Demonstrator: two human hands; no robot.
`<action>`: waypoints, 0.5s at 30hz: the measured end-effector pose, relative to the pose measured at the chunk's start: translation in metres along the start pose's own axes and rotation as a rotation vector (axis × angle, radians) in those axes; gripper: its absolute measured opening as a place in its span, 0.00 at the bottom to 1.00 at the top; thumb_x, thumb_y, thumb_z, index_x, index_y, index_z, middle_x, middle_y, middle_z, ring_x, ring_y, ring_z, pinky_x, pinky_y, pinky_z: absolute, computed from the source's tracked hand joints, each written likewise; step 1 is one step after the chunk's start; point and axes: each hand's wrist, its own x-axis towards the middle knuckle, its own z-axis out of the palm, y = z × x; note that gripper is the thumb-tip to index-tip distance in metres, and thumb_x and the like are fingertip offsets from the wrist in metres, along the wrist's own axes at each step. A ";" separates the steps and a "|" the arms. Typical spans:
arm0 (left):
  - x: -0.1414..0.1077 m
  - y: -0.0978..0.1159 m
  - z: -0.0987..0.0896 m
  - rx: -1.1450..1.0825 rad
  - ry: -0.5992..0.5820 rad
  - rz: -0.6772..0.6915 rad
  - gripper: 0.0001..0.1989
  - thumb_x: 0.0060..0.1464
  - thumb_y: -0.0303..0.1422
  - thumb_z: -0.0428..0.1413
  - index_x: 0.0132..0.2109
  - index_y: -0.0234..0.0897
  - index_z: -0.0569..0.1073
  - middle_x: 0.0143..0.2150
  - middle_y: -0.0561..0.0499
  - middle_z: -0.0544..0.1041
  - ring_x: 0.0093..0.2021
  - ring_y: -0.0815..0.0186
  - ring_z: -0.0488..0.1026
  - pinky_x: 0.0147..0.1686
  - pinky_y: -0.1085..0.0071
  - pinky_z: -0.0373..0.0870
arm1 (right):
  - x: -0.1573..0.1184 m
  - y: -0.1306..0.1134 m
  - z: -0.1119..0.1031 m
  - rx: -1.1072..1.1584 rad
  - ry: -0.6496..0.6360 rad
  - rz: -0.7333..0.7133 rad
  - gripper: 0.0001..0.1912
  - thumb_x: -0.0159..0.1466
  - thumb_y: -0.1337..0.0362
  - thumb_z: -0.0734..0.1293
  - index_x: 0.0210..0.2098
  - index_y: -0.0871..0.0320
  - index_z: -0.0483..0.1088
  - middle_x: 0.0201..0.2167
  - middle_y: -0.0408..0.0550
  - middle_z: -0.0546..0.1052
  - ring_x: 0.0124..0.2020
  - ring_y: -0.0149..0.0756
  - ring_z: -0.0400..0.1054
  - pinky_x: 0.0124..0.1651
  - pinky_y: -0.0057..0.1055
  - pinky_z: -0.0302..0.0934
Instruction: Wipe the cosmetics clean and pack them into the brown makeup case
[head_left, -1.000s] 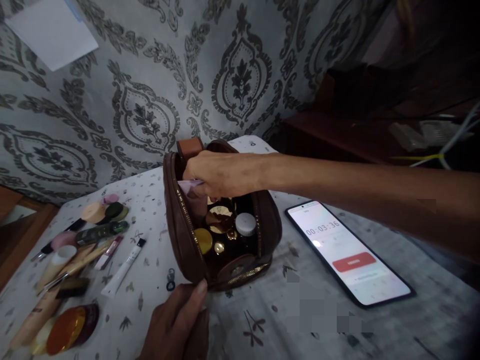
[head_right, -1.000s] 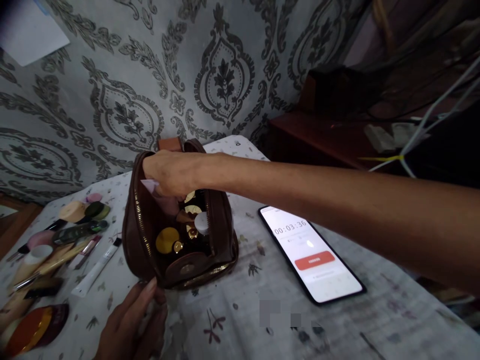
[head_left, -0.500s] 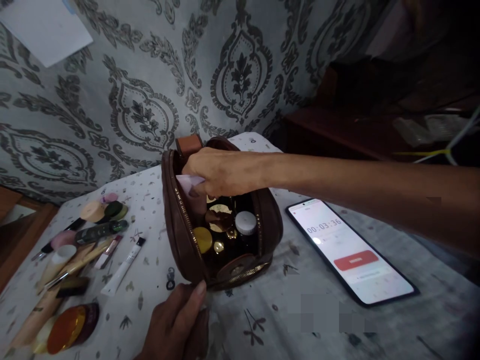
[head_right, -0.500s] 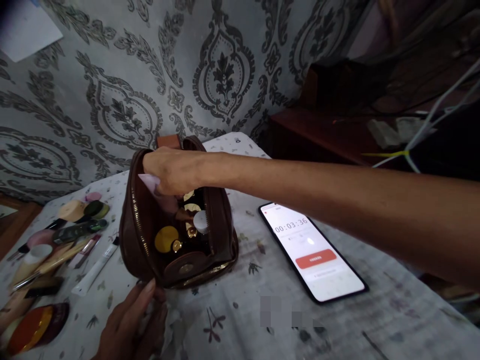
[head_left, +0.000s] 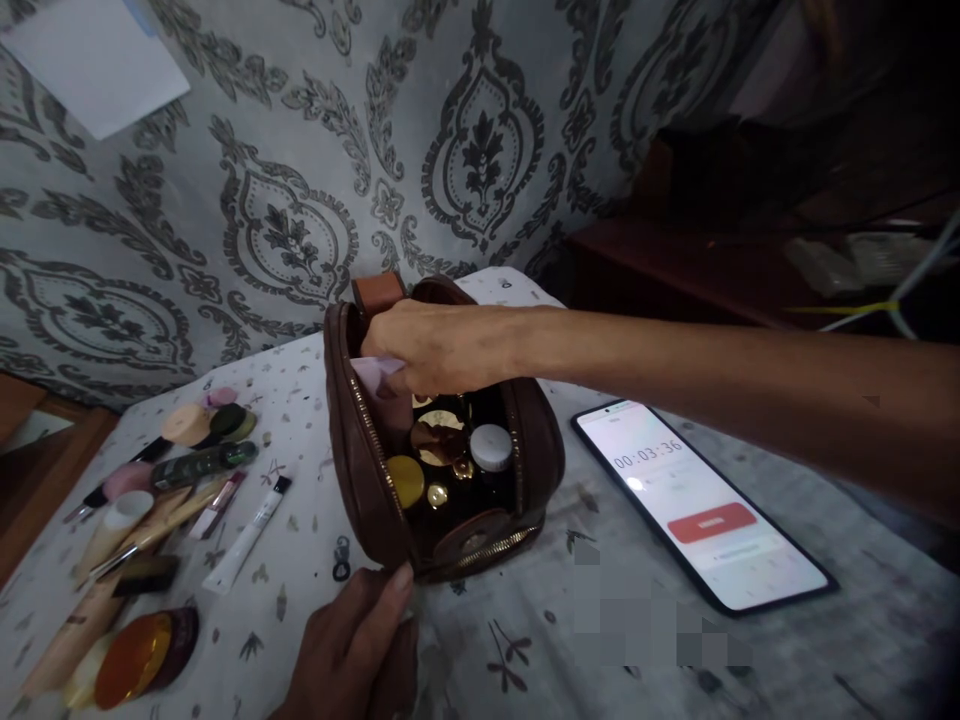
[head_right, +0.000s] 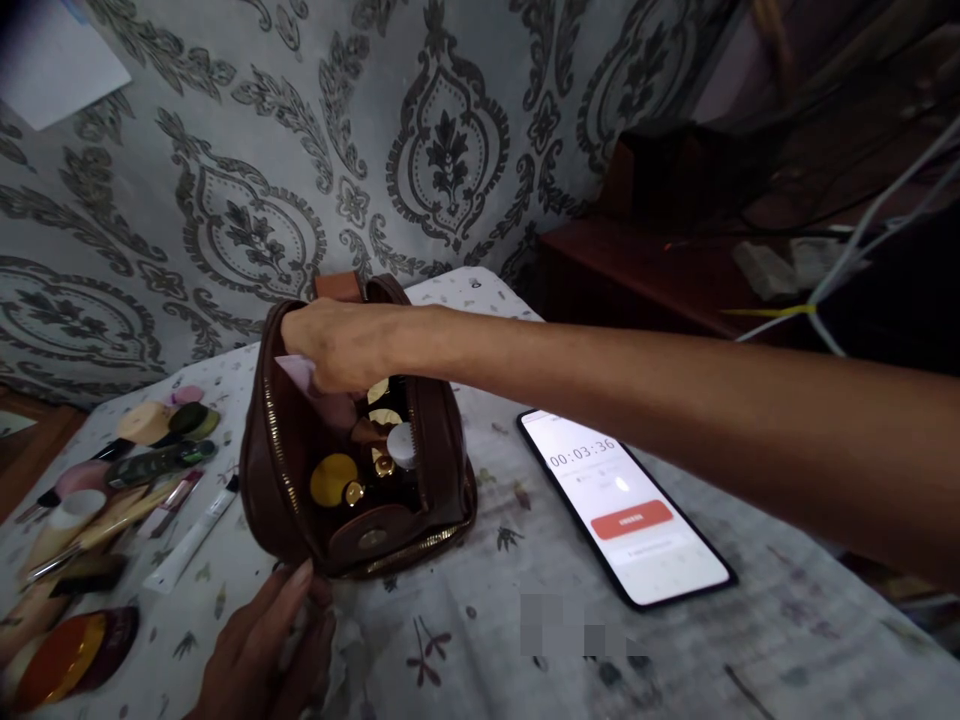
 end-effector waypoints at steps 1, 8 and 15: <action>-0.001 0.000 0.000 -0.003 -0.003 0.003 0.30 0.64 0.25 0.51 0.70 0.41 0.56 0.45 0.43 0.80 0.42 0.62 0.80 0.36 0.70 0.79 | 0.000 0.000 0.000 -0.013 -0.001 0.004 0.07 0.58 0.75 0.66 0.35 0.61 0.73 0.33 0.46 0.77 0.34 0.33 0.69 0.31 0.25 0.55; 0.002 0.002 -0.003 -0.012 -0.008 -0.005 0.27 0.64 0.27 0.52 0.68 0.39 0.61 0.45 0.43 0.79 0.44 0.63 0.79 0.37 0.73 0.78 | 0.001 0.002 0.002 -0.018 -0.053 -0.032 0.05 0.58 0.74 0.67 0.34 0.62 0.74 0.31 0.45 0.76 0.33 0.33 0.69 0.32 0.27 0.55; 0.014 0.004 -0.009 -0.043 -0.083 0.029 0.30 0.65 0.26 0.50 0.71 0.39 0.54 0.42 0.46 0.79 0.41 0.67 0.78 0.37 0.76 0.76 | -0.002 0.001 0.000 -0.057 0.017 -0.102 0.07 0.59 0.73 0.67 0.38 0.63 0.74 0.34 0.41 0.76 0.33 0.27 0.65 0.31 0.24 0.50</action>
